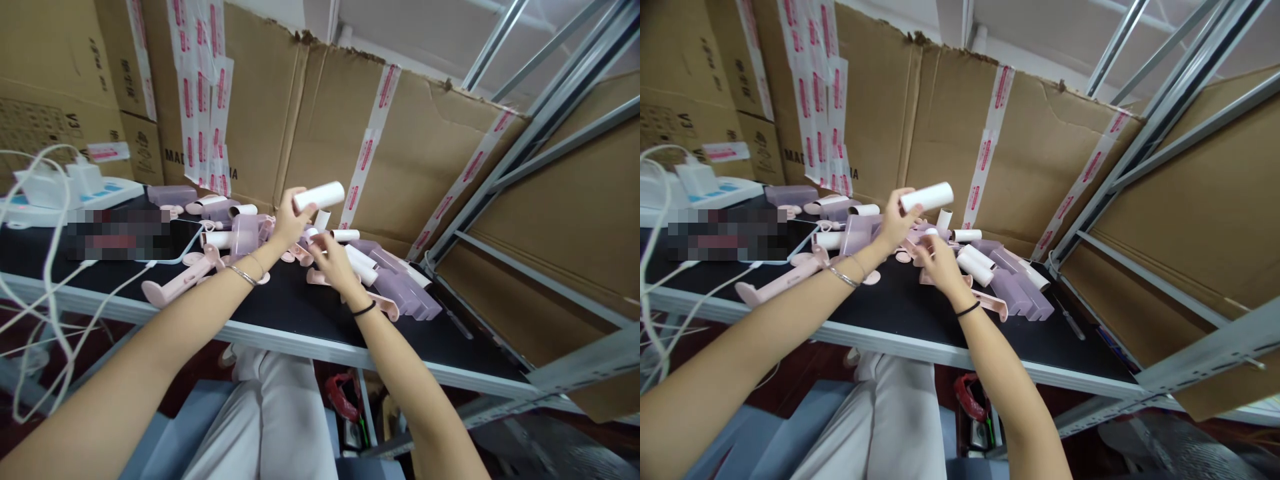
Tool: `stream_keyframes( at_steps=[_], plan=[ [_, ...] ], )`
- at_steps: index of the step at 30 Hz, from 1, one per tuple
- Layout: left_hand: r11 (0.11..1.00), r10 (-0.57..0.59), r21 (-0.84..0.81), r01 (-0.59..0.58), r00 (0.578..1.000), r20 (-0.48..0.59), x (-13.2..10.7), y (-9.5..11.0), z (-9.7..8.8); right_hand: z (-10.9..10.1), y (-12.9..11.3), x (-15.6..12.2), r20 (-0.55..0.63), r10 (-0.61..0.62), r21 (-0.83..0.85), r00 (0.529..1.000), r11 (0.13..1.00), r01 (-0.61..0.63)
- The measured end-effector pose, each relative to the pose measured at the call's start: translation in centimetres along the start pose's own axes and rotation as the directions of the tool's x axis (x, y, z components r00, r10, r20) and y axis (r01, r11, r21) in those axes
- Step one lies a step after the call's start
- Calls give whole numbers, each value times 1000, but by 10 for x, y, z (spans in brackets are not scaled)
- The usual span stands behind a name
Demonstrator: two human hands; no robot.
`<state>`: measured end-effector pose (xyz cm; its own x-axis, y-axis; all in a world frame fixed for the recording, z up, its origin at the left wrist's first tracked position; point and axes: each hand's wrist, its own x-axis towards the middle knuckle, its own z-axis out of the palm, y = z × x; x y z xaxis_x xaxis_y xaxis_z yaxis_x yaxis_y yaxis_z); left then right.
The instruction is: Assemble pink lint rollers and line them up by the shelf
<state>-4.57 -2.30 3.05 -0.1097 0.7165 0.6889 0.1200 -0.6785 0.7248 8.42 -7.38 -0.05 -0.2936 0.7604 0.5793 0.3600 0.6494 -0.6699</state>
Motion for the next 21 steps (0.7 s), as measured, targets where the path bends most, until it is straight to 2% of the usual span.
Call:
stream_keyframes(
  at_steps=[1,2,4,5,6,7,9,12,15,21],
  plan=[
    [989,-93,-123,80,991,-96,6,-1,-4,8,-5,-4,118,-102,-185,988,975,123],
    [962,-181,-236,139,969,-167,12,-3,-8,16,-10,-8,254,-189,-306,949,915,264],
    [884,-339,-405,232,916,-215,19,-7,-14,34,-17,-14,485,-287,-367,826,791,490],
    [849,-399,-452,274,894,-206,21,-8,-16,41,-19,-16,561,-301,-361,771,749,555],
    [821,-445,-476,316,876,-186,21,-9,-17,47,-20,-18,607,-294,-360,738,726,586],
    [802,-477,-482,353,863,-163,20,-10,-17,50,-20,-19,632,-274,-368,725,717,592],
    [791,-499,-466,396,858,-118,17,-11,-15,51,-19,-19,642,-208,-406,738,724,558],
    [806,-483,-430,407,872,-78,12,-12,-10,43,-19,-18,599,-121,-472,791,745,471],
    [813,-480,-397,427,876,-42,9,-12,-7,38,-19,-19,561,-94,-486,822,767,419],
    [821,-477,-374,431,878,-35,9,-14,-7,39,-19,-20,606,-84,-465,791,770,438]
  ],
)
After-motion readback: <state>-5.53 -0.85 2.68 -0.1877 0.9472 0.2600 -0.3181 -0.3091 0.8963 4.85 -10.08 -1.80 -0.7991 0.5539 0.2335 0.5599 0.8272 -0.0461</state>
